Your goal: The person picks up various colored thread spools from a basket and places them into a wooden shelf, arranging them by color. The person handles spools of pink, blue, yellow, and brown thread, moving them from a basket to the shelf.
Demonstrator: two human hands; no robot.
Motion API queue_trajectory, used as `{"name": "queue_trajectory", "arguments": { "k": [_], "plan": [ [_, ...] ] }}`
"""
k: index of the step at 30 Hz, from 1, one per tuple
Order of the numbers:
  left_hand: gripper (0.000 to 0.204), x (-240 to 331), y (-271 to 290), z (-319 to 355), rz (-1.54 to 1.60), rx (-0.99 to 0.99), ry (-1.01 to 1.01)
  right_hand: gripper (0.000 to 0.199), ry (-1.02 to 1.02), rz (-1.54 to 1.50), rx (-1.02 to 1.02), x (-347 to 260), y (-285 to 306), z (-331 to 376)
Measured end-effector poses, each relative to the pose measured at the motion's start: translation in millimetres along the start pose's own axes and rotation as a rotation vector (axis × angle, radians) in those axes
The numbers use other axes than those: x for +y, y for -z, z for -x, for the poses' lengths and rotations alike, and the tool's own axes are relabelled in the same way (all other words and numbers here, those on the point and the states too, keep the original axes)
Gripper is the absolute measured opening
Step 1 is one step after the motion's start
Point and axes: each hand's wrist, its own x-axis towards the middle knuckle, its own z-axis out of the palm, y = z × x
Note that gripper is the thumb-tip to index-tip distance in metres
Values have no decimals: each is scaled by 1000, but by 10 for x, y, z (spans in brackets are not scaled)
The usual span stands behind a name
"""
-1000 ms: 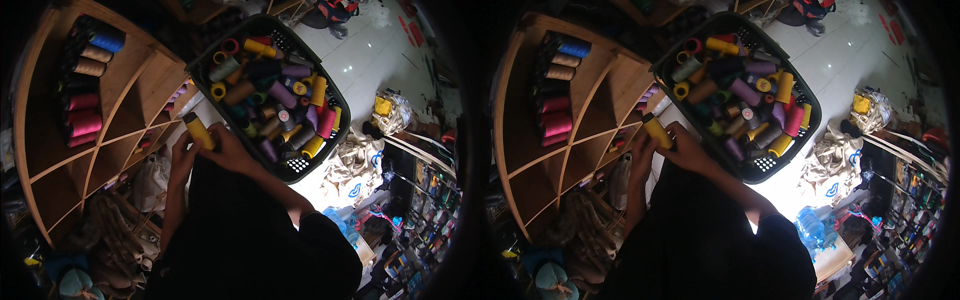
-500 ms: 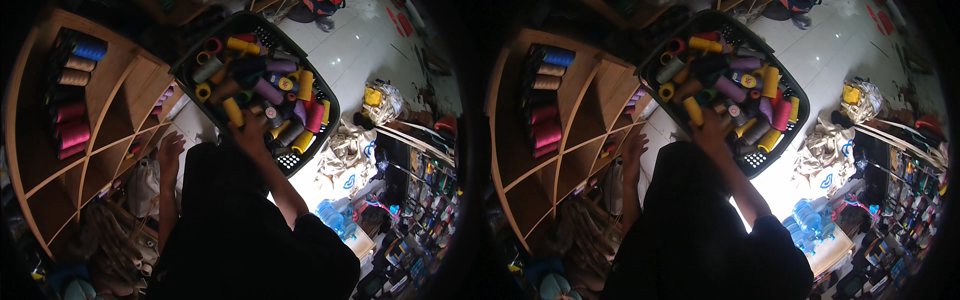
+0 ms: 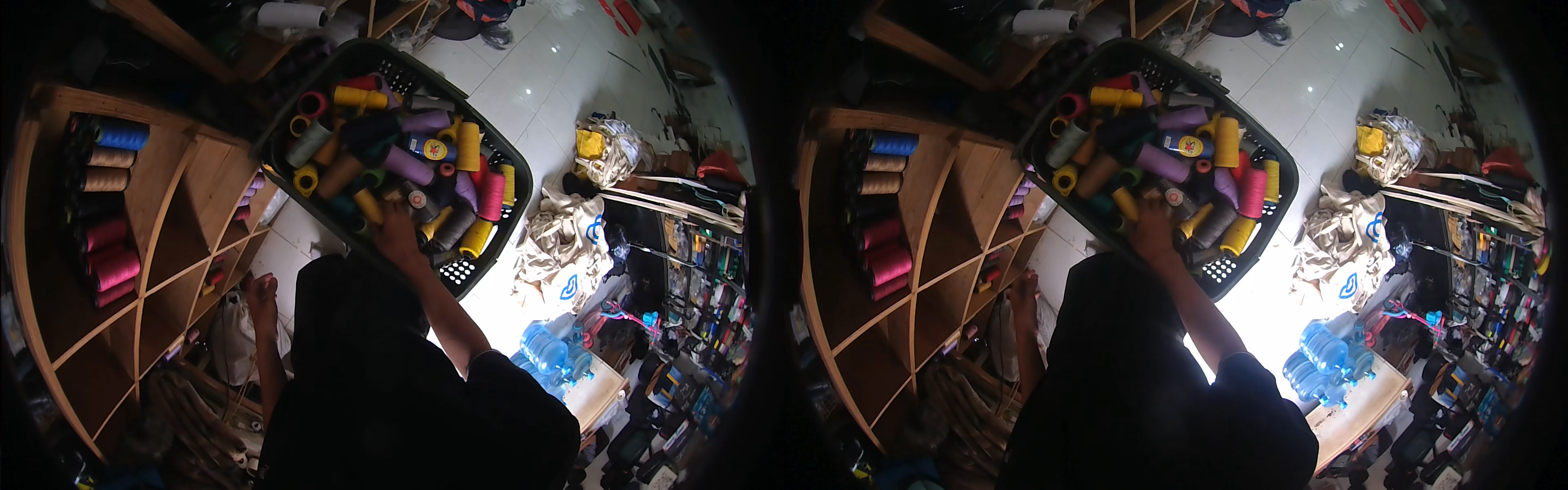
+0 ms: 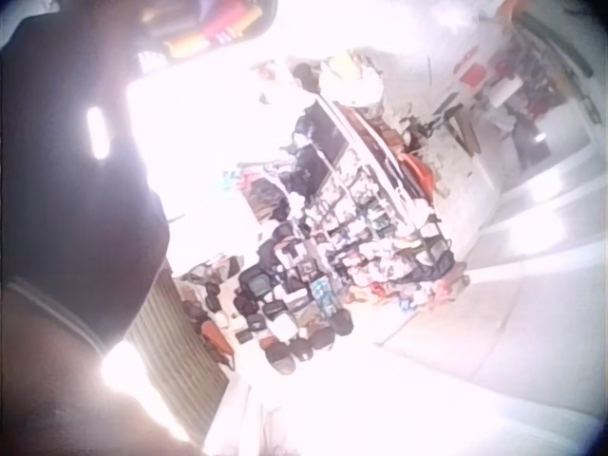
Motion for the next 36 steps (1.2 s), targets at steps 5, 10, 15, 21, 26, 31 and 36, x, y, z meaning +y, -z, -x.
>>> {"name": "queue_trajectory", "arguments": {
  "k": [5,10,15,21,26,31,36],
  "plan": [
    [40,-245,49,-88,-53,5,-55,48,47,12,-40,127,-13,-26],
    [28,-69,35,16,-2,87,-70,41,6,23,-35,27,40,-82],
    [28,-114,52,54,-15,136,-120,34,-53,-140,-136,-251,431,-418],
    [20,-523,19,17,29,123,-152,45,131,197,-554,-13,702,-666],
    [19,-506,-165,59,-25,192,-265,66,149,303,-322,340,-56,-138],
    [23,-133,-171,221,55,225,-196,75,-36,311,-323,100,-33,-87],
    [19,180,-99,298,95,200,-221,62,347,136,-289,594,168,-229]
  ]
}}
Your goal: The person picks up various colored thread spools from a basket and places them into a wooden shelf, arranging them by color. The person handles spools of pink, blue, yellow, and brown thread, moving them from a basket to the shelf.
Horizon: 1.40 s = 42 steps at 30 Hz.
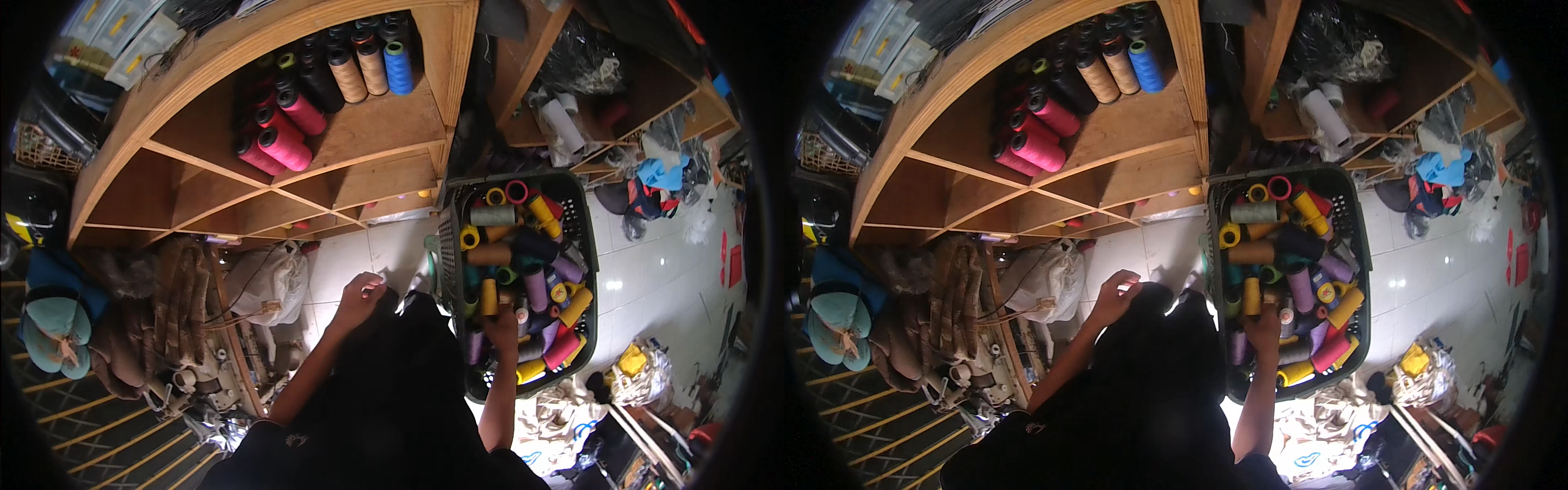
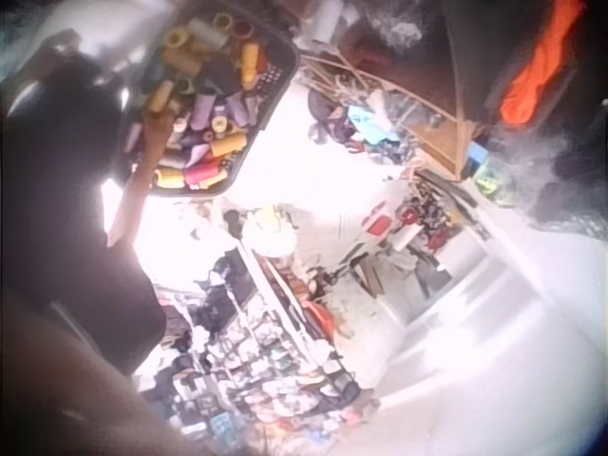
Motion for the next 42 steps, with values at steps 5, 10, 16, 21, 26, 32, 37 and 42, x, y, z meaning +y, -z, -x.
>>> {"name": "queue_trajectory", "arguments": {
  "k": [5,10,16,21,26,32,37,42],
  "plan": [
    [22,303,12,-89,179,-69,-119,48,-448,-803,-333,-690,712,-156],
    [30,1099,77,-153,284,-158,-186,53,-61,-1089,-247,-1740,794,-435],
    [37,1392,315,-373,221,150,-324,52,278,-830,-177,-2630,491,-987],
    [36,1409,642,-679,203,397,-461,52,456,-669,-64,-3248,404,-1435],
    [36,1369,836,-841,252,561,-452,51,452,-767,-7,-3612,194,-1807],
    [29,1028,941,-952,416,566,-320,55,443,-588,130,-3712,30,-2319],
    [43,1265,1007,-1048,280,433,-380,43,579,-514,266,-3889,-22,-2622],
    [61,1452,975,-1286,63,426,-482,47,601,-532,236,-4033,-92,-2728]
  ]
}}
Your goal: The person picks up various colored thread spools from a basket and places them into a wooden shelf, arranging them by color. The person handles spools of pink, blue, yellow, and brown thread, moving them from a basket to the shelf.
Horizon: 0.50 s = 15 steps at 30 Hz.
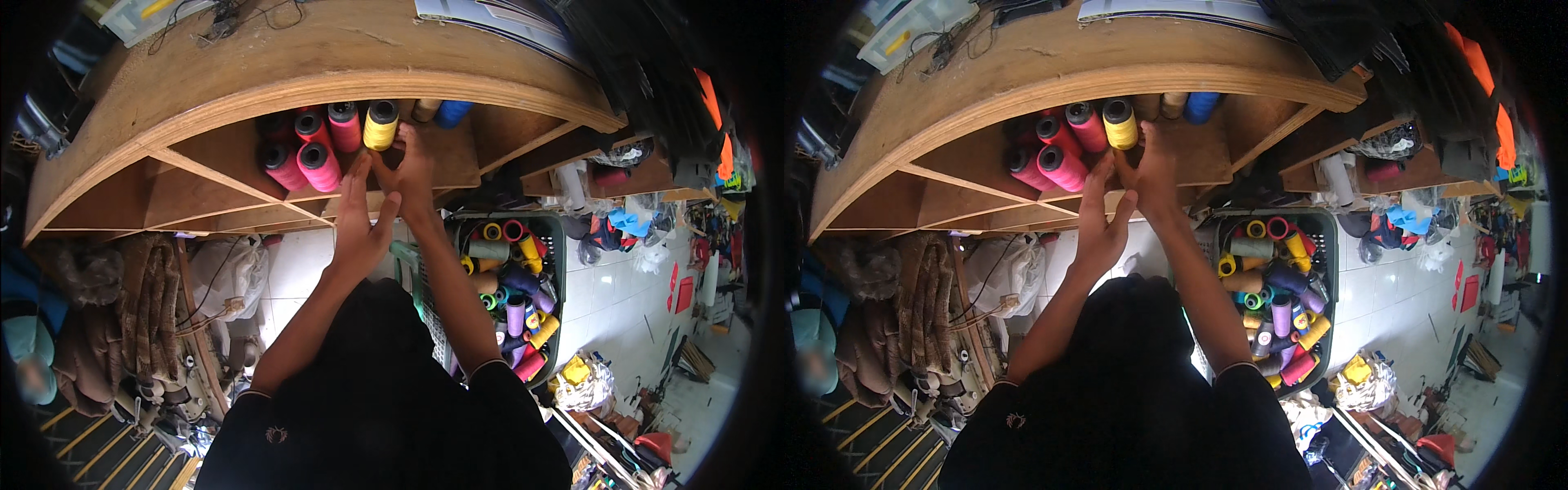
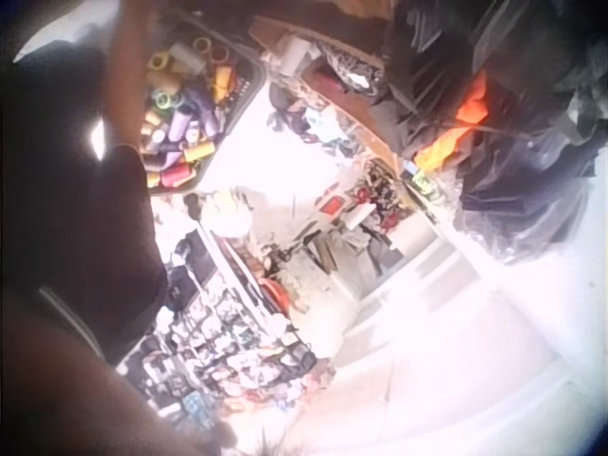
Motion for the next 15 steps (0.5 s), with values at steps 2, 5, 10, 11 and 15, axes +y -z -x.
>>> {"name": "queue_trajectory", "arguments": {
  "k": [2,5,10,11,15],
  "plan": [
    [64,10,-54,-60,6,13,35,50,26,9,-16,1,-3,-22],
    [67,40,-51,-117,56,-5,94,54,74,16,-39,-4,14,-28],
    [67,15,-72,-177,44,-28,77,53,54,2,-52,-34,52,-29],
    [67,13,-83,-184,37,-21,66,54,39,1,-60,-34,58,-30],
    [67,4,-113,-174,30,-1,48,54,6,-47,-56,-89,79,-40]
  ]
}}
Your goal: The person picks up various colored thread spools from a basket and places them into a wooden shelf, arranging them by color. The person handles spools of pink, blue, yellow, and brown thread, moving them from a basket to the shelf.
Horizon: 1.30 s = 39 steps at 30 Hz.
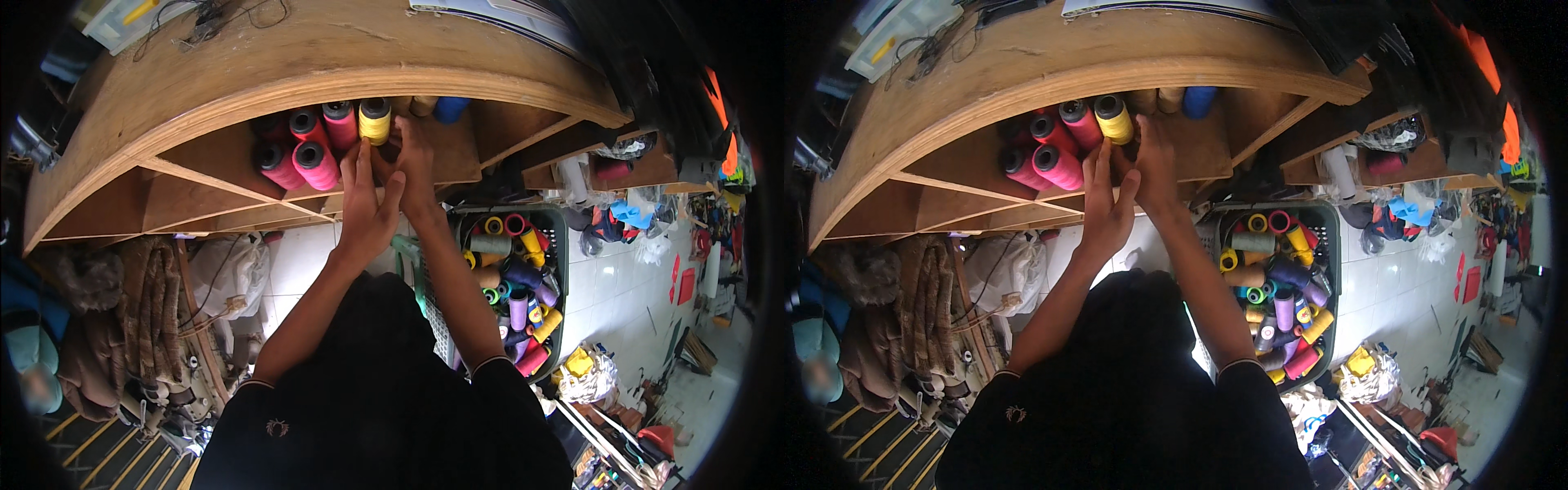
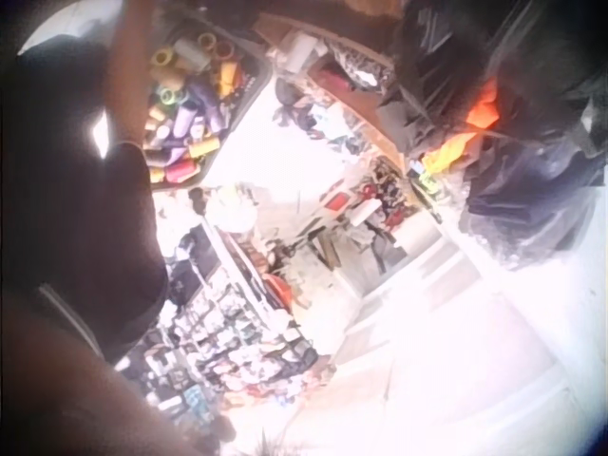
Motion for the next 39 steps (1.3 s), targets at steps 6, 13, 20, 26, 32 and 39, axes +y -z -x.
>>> {"name": "queue_trajectory", "arguments": {
  "k": [6,13,20,26,32,39],
  "plan": [
    [72,-5,16,-3,-61,28,53,59,69,103,5,33,76,40],
    [67,39,-47,145,10,25,-58,47,-103,58,27,-127,86,46],
    [58,143,110,532,23,-176,-407,37,-677,-765,169,-343,470,877],
    [73,133,-181,645,8,-379,-547,75,-1194,-1654,207,-410,312,1342],
    [79,139,-366,932,651,-467,311,81,-353,-475,-252,-620,392,1656],
    [87,-19,-182,1267,1466,-427,1088,62,-131,132,-228,-202,538,2018]
  ]
}}
